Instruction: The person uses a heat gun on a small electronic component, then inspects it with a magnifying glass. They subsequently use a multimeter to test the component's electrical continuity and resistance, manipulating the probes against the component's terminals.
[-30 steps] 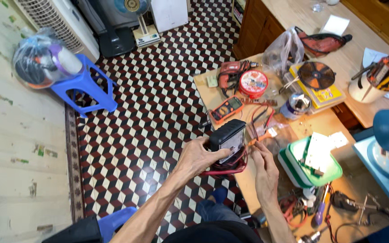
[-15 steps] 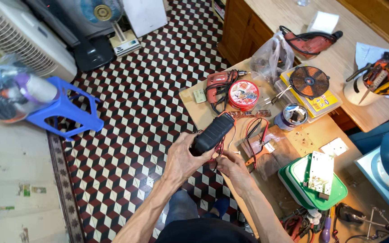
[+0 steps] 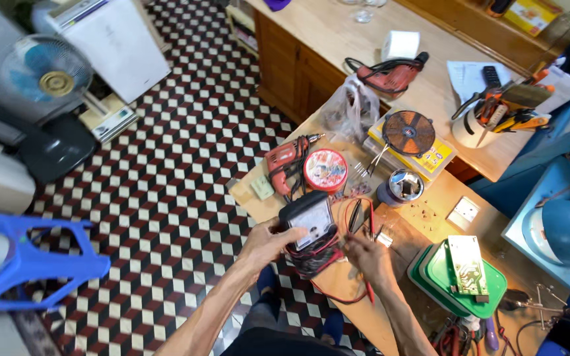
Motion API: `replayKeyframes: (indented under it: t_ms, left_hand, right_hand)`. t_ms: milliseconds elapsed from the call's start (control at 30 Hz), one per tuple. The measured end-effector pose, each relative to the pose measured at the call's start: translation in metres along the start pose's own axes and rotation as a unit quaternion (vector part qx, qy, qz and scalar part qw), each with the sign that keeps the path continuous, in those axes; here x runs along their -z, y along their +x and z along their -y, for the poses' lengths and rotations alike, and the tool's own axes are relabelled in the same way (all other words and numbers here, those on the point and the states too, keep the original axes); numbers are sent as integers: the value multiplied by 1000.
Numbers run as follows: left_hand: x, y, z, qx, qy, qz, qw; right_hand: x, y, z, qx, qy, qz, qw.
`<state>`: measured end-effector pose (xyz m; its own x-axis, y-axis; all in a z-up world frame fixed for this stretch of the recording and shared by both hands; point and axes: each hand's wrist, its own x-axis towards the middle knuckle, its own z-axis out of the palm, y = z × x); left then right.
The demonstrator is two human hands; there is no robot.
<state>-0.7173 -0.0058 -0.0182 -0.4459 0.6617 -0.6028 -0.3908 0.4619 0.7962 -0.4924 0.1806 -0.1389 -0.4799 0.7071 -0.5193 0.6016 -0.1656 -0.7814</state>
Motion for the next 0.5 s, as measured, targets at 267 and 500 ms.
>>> replayKeyframes:
  t_ms: [267, 500]
  left_hand:
    - [30, 113, -22, 2, -174, 60, 983]
    - [59, 150, -56, 3, -176, 104, 979]
  right_hand:
    - [13, -85, 81, 145, -136, 346, 917]
    - [47, -103, 109, -173, -121, -83, 974]
